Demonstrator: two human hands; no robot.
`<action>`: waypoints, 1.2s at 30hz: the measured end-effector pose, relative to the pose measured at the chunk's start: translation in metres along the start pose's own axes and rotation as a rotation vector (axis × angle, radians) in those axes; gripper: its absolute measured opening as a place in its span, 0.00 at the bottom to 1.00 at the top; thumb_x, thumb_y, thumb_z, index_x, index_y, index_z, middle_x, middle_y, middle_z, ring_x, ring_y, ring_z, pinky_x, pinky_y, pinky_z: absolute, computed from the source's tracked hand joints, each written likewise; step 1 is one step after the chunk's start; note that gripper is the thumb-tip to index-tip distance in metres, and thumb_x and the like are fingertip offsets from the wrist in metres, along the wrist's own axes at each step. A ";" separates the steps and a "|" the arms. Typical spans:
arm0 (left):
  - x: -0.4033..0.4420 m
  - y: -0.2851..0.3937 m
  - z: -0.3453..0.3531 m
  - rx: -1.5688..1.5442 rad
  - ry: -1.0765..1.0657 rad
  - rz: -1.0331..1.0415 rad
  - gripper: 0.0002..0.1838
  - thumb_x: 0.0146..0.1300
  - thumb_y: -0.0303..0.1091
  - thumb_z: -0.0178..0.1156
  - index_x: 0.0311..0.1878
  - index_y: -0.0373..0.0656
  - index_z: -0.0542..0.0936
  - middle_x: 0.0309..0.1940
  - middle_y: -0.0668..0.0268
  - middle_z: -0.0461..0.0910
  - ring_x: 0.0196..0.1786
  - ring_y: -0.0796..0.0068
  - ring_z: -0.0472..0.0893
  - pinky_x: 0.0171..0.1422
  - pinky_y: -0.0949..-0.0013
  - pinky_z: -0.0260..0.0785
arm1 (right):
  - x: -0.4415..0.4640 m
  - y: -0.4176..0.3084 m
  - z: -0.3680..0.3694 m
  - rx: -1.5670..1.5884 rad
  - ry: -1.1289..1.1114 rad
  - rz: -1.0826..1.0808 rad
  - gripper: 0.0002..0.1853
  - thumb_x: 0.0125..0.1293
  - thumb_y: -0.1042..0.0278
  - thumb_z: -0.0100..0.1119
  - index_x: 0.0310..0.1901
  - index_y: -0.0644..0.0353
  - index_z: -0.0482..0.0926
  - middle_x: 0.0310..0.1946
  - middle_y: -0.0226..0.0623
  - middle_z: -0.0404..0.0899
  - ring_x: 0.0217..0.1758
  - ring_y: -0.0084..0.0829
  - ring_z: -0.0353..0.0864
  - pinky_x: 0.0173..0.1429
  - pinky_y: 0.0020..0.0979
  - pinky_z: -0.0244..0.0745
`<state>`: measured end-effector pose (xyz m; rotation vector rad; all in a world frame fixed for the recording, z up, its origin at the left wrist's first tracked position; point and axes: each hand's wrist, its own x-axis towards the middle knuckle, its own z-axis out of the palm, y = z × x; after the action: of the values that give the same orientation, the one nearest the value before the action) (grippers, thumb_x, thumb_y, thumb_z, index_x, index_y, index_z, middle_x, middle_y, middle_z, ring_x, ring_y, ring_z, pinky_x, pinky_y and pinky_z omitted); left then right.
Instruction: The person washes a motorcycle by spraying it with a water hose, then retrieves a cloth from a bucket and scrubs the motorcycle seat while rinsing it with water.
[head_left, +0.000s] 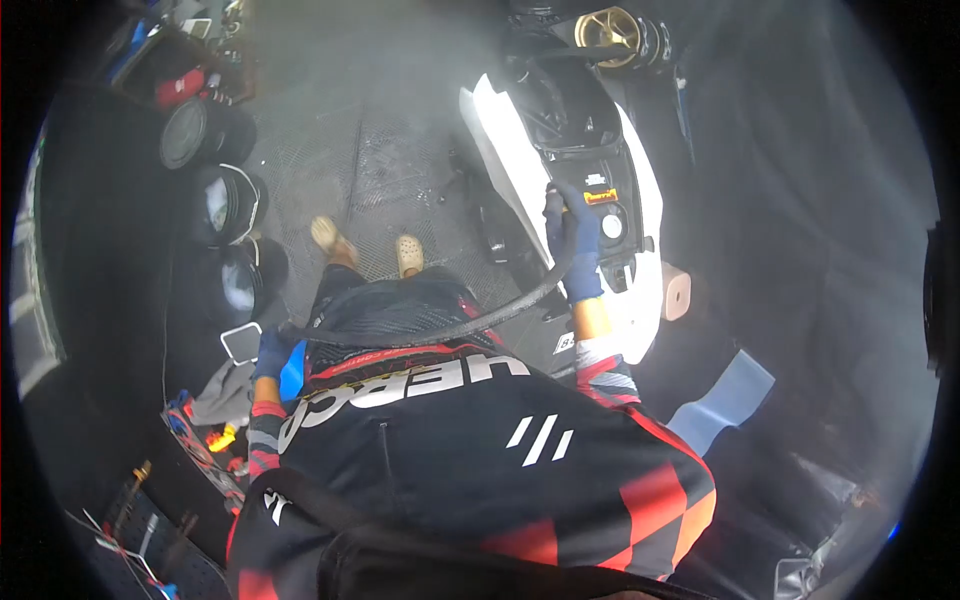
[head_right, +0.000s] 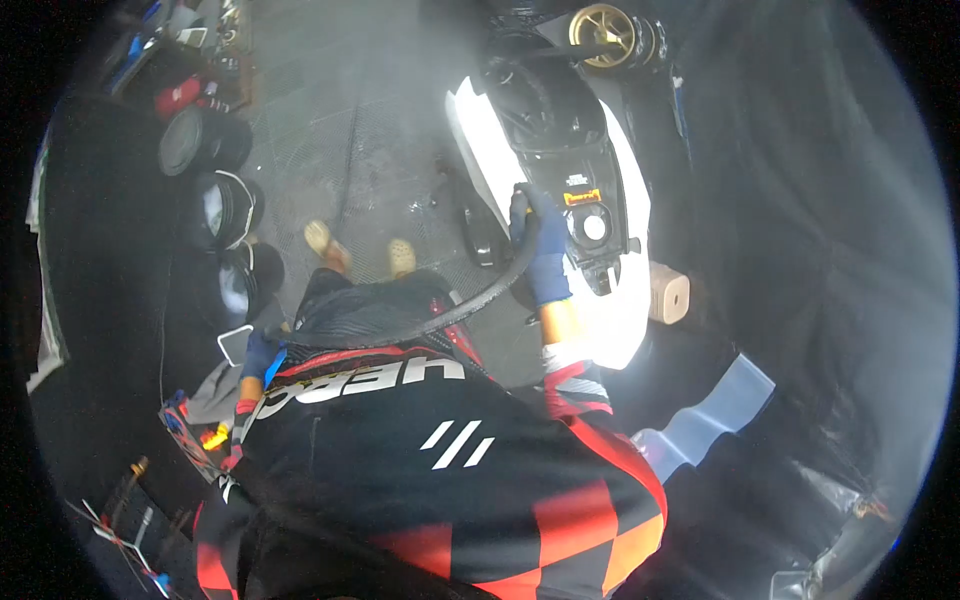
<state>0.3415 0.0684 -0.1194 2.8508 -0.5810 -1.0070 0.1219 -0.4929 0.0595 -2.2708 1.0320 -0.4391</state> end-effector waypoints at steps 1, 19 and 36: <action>0.024 -0.015 0.002 0.004 -0.014 0.014 0.24 0.61 0.43 0.62 0.55 0.37 0.79 0.53 0.42 0.79 0.59 0.43 0.77 0.61 0.53 0.71 | 0.007 -0.005 0.010 0.003 0.159 -0.060 0.09 0.70 0.69 0.55 0.46 0.62 0.80 0.30 0.39 0.81 0.31 0.25 0.80 0.38 0.27 0.75; 0.371 0.029 -0.249 -0.513 0.337 0.570 0.21 0.59 0.45 0.65 0.36 0.30 0.81 0.29 0.42 0.81 0.37 0.43 0.83 0.40 0.51 0.72 | -0.033 -0.122 0.095 -0.248 0.519 0.381 0.12 0.73 0.62 0.54 0.49 0.59 0.82 0.26 0.32 0.80 0.25 0.20 0.77 0.33 0.25 0.74; 0.525 0.339 -0.655 -0.023 0.775 1.497 0.10 0.60 0.23 0.56 0.39 0.42 0.85 0.38 0.63 0.87 0.42 0.66 0.86 0.47 0.68 0.77 | 0.119 -0.197 0.220 0.505 0.979 0.710 0.16 0.75 0.61 0.51 0.52 0.65 0.79 0.33 0.36 0.80 0.31 0.21 0.77 0.37 0.26 0.75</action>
<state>1.0097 -0.4823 0.1438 1.5905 -1.9127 0.3143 0.4236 -0.3969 0.0235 -1.0639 1.8122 -1.3509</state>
